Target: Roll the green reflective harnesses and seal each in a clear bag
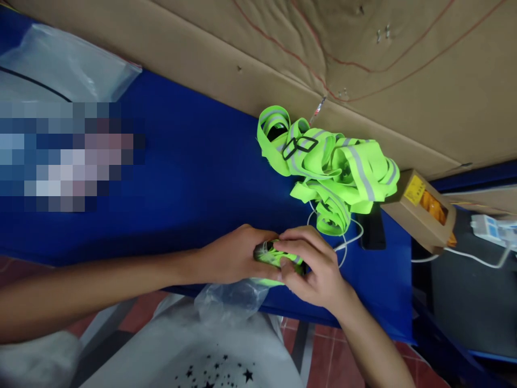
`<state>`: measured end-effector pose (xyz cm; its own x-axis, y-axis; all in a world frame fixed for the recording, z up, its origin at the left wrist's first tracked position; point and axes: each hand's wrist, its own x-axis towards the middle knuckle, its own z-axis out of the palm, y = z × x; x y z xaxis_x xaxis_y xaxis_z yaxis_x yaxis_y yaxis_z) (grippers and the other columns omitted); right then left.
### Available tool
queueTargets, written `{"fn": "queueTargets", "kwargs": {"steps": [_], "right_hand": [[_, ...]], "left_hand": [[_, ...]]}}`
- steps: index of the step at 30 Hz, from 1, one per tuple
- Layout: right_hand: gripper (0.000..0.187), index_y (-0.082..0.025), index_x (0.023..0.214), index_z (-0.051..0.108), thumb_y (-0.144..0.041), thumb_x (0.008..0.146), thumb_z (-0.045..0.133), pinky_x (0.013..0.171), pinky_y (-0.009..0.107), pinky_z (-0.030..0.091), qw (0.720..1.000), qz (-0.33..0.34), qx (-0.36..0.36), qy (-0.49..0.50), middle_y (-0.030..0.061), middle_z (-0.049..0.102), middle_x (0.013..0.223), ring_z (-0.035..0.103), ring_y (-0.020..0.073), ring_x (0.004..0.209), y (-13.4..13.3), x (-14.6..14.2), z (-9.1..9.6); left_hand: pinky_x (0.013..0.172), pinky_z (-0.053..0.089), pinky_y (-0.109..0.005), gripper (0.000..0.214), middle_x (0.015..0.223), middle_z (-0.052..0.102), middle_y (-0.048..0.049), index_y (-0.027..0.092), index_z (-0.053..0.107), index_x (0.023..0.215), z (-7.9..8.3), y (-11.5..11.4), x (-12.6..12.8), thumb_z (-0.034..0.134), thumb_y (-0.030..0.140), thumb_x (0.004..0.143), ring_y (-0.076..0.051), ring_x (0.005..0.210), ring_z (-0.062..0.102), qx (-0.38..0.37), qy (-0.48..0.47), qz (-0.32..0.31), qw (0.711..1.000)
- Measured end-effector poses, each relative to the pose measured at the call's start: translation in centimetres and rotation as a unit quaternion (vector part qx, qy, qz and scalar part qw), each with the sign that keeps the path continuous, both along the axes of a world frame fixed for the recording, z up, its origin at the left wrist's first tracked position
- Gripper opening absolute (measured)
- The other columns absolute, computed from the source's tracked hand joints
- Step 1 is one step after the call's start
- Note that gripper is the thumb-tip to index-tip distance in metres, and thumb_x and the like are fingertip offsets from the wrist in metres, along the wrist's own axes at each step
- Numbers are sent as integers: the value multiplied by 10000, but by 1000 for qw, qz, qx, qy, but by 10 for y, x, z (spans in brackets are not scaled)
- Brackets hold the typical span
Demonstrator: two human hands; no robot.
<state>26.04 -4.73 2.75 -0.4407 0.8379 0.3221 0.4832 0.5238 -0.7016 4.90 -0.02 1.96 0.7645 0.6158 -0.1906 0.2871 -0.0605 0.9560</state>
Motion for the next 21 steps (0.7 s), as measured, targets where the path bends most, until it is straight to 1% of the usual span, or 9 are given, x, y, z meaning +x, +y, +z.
{"fn": "queueTargets", "kwargs": {"steps": [4, 6, 7, 10, 12, 14, 16, 18, 21], "right_hand": [[351, -213, 1168, 665, -51, 867, 584, 795, 348, 568, 997, 65, -8, 34, 75, 651, 1060, 652, 196, 938, 0, -8, -3], [345, -200, 1209, 642, -84, 890, 580, 845, 368, 559, 996, 76, -22, 29, 92, 637, 1092, 637, 213, 992, -1, -11, -6], [359, -201, 1246, 623, -110, 900, 591, 874, 382, 554, 997, 66, -30, 24, 104, 623, 1134, 627, 228, 1039, -1, -11, -7], [490, -240, 1368, 529, -159, 899, 646, 892, 398, 552, 997, -16, -58, 54, 122, 553, 1283, 616, 244, 1090, -2, -4, -8], [512, -261, 1372, 529, -157, 892, 675, 912, 395, 544, 994, -52, -77, 56, 110, 565, 1286, 623, 240, 1090, -1, 3, -4], [483, -263, 1354, 576, -142, 900, 684, 979, 397, 516, 995, -46, -88, 8, 95, 618, 1266, 623, 247, 1141, 0, 9, 2], [463, -263, 1345, 618, -122, 909, 683, 1013, 394, 497, 996, -28, -81, -35, 85, 660, 1260, 620, 251, 1186, 1, 12, 8], [457, -270, 1335, 642, -96, 914, 672, 979, 384, 511, 997, -11, -71, -33, 74, 681, 1237, 638, 242, 1154, 1, 11, 10], [446, -270, 1302, 670, -68, 904, 673, 914, 376, 530, 998, 11, -62, -12, 64, 696, 1184, 656, 228, 1087, -1, 8, 7]], "left_hand": [[552, 273, -235, 357, 653, 522, 38, 137, 680, 801, -2, 1, 1, 786, 478, 804, -116, 665, 487, -53, -16, -28, 998], [550, 272, -232, 297, 637, 481, 44, 128, 679, 788, -3, 2, 1, 768, 409, 820, -107, 662, 455, -73, -26, -41, 996], [552, 278, -232, 275, 642, 487, 43, 124, 679, 792, -4, 3, 1, 760, 385, 824, -105, 664, 452, -81, -32, -40, 995], [561, 309, -236, 347, 685, 559, 31, 122, 694, 837, -5, 6, 0, 796, 450, 794, -110, 670, 480, -99, -44, -10, 994], [569, 335, -239, 449, 728, 611, 20, 132, 710, 908, -5, 9, -2, 819, 540, 757, -123, 682, 516, -99, -51, 21, 994], [578, 354, -240, 500, 757, 643, 16, 148, 717, 948, -4, 12, -5, 821, 589, 738, -133, 696, 549, -87, -54, 48, 994], [607, 377, -241, 484, 797, 679, 11, 157, 728, 985, -2, 14, -8, 825, 569, 748, -143, 736, 595, -68, -54, 58, 995], [641, 398, -245, 477, 844, 715, 0, 155, 742, 1026, -2, 13, -9, 841, 531, 749, -161, 792, 639, -57, -56, 49, 996], [660, 412, -248, 466, 889, 743, -20, 146, 758, 1060, -4, 11, -8, 836, 499, 766, -172, 825, 654, -72, -57, 37, 995]]}}
